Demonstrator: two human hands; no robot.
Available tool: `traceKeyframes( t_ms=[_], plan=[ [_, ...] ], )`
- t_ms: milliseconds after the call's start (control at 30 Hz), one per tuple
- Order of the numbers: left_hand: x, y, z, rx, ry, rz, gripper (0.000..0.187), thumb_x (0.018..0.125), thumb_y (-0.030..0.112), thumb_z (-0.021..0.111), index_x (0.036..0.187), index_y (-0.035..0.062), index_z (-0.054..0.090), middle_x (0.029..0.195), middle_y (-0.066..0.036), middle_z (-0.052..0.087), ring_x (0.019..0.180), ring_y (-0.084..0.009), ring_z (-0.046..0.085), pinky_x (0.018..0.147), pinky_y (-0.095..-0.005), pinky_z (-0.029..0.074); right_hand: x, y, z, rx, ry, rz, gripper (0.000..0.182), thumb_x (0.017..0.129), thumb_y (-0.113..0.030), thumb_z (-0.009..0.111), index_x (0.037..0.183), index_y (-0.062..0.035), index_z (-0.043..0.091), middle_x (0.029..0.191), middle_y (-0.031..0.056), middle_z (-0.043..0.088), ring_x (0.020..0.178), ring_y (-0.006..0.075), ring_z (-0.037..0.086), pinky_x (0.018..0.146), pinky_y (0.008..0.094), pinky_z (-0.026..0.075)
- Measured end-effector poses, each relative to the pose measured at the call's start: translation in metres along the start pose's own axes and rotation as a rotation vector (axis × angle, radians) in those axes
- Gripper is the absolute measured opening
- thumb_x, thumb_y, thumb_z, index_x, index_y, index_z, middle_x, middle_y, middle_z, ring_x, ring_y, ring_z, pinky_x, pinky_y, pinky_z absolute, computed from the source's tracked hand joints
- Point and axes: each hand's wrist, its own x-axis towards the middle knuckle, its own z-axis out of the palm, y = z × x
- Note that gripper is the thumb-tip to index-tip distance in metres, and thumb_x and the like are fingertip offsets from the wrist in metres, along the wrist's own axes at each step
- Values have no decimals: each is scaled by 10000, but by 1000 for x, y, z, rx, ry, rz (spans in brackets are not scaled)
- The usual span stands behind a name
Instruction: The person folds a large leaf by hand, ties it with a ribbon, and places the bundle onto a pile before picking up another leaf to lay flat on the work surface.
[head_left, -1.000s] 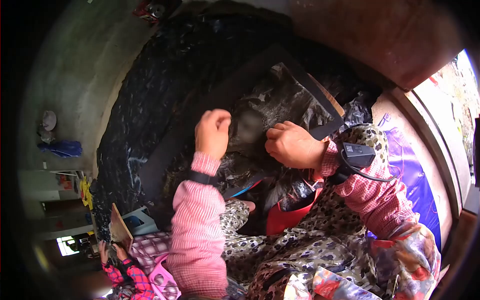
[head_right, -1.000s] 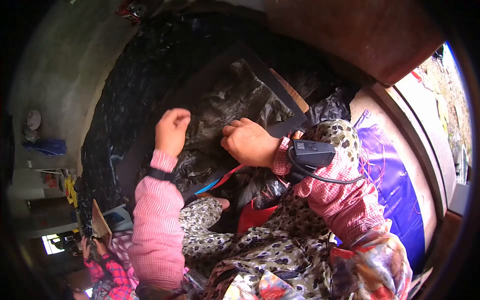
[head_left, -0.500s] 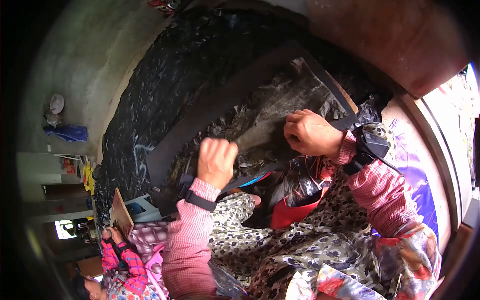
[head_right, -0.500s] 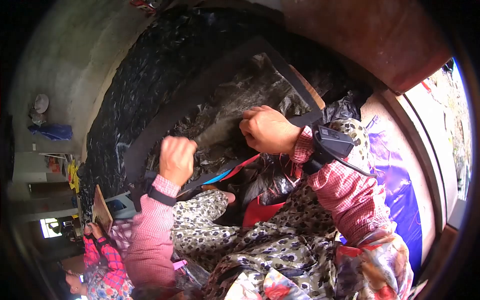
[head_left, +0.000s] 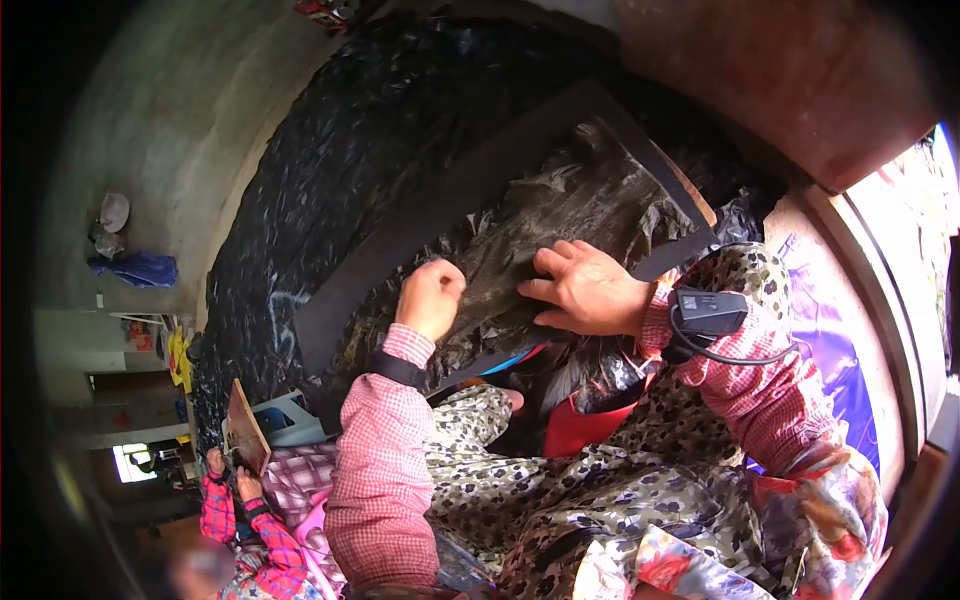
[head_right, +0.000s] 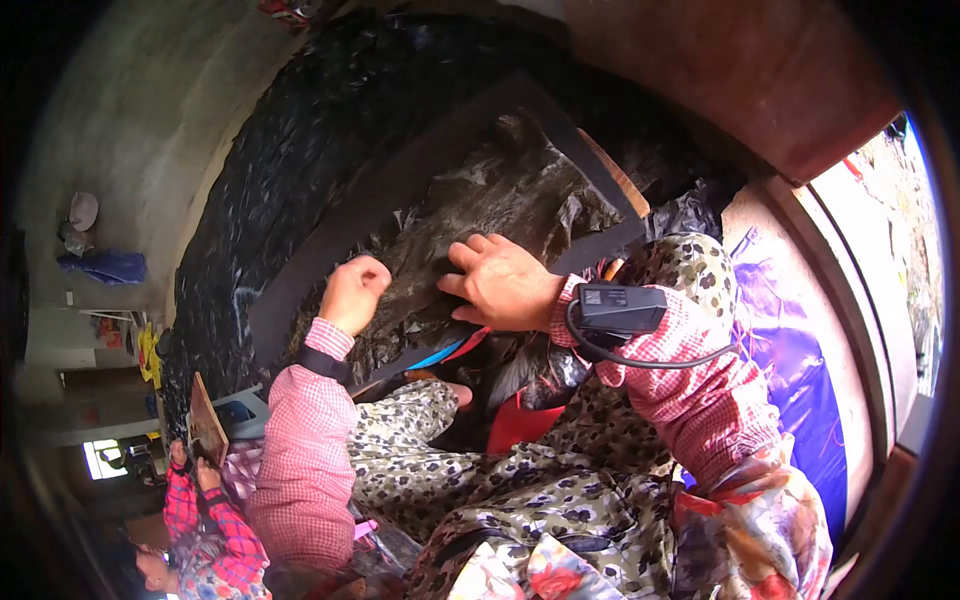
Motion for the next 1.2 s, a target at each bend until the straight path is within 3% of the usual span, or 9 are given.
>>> traceKeyframes(
  t_ms=[67, 167, 300, 600, 667, 767, 900, 1000, 1200],
  plan=[
    [11, -15, -2, -133, 8, -65, 65, 853, 50, 608, 884, -1, 630, 817, -84, 667, 757, -131, 622, 696, -287, 500, 0, -1, -2, -17, -55, 14, 284, 756, -332, 682, 953, -129, 674, 992, 73, 524, 964, 249, 527, 814, 373, 434],
    [14, -8, -11, -394, -105, -246, 113, 866, 103, 638, 903, -4, 645, 790, -66, 665, 729, -140, 617, 700, -268, 492, 0, -1, -2, -35, -110, 23, 259, 762, -338, 675, 918, -132, 685, 986, 65, 522, 972, 238, 521, 812, 365, 432],
    [8, 5, -2, -21, -140, -189, 165, 778, 104, 728, 881, -6, 662, 752, -64, 662, 700, -97, 596, 658, -258, 476, 2, -2, -5, -40, -132, 41, 239, 767, -331, 669, 898, -131, 688, 983, 60, 522, 977, 232, 518, 809, 362, 431],
    [30, -23, -6, -453, 3, -51, 94, 847, 57, 605, 912, 7, 558, 712, -70, 620, 642, -116, 569, 581, -281, 445, 1, -1, 0, -49, -81, 29, 238, 733, -279, 703, 924, -145, 655, 944, 58, 497, 940, 249, 520, 819, 374, 431],
    [31, -18, -3, -100, 124, -9, 89, 871, 37, 591, 956, 12, 582, 764, -57, 632, 711, -102, 576, 653, -248, 453, 1, 0, 2, -47, -75, 27, 236, 732, -278, 703, 921, -146, 654, 945, 57, 497, 940, 249, 519, 819, 373, 430],
    [25, -25, -15, -49, 295, -11, 125, 866, 43, 604, 989, 21, 611, 821, -95, 665, 746, -127, 611, 682, -274, 480, 1, 0, 3, -41, -71, 26, 233, 731, -275, 703, 919, -147, 653, 945, 55, 497, 940, 246, 517, 819, 371, 427],
    [-24, -4, -43, 248, -76, 422, 186, 763, 29, 620, 946, 46, 644, 865, -78, 649, 882, -240, 609, 840, -358, 469, 0, 0, 1, -33, -80, 30, 233, 730, -273, 702, 920, -150, 649, 941, 51, 496, 936, 242, 513, 816, 370, 426],
    [-52, -15, -42, 571, -112, 385, 232, 726, 37, 626, 956, 67, 635, 941, -85, 626, 1027, -265, 538, 1008, -436, 320, 1, -1, 1, -55, -87, 37, 226, 729, -273, 701, 911, -152, 645, 938, 47, 496, 932, 239, 512, 816, 367, 427],
    [-62, -52, -46, 588, 9, 221, 318, 707, 36, 662, 1018, 62, 597, 1040, -98, 601, 1049, -280, 531, 988, -420, 339, 1, 0, -1, -77, -87, 31, 226, 741, -288, 688, 918, -150, 663, 952, 51, 511, 944, 231, 521, 811, 361, 428]
  ],
)
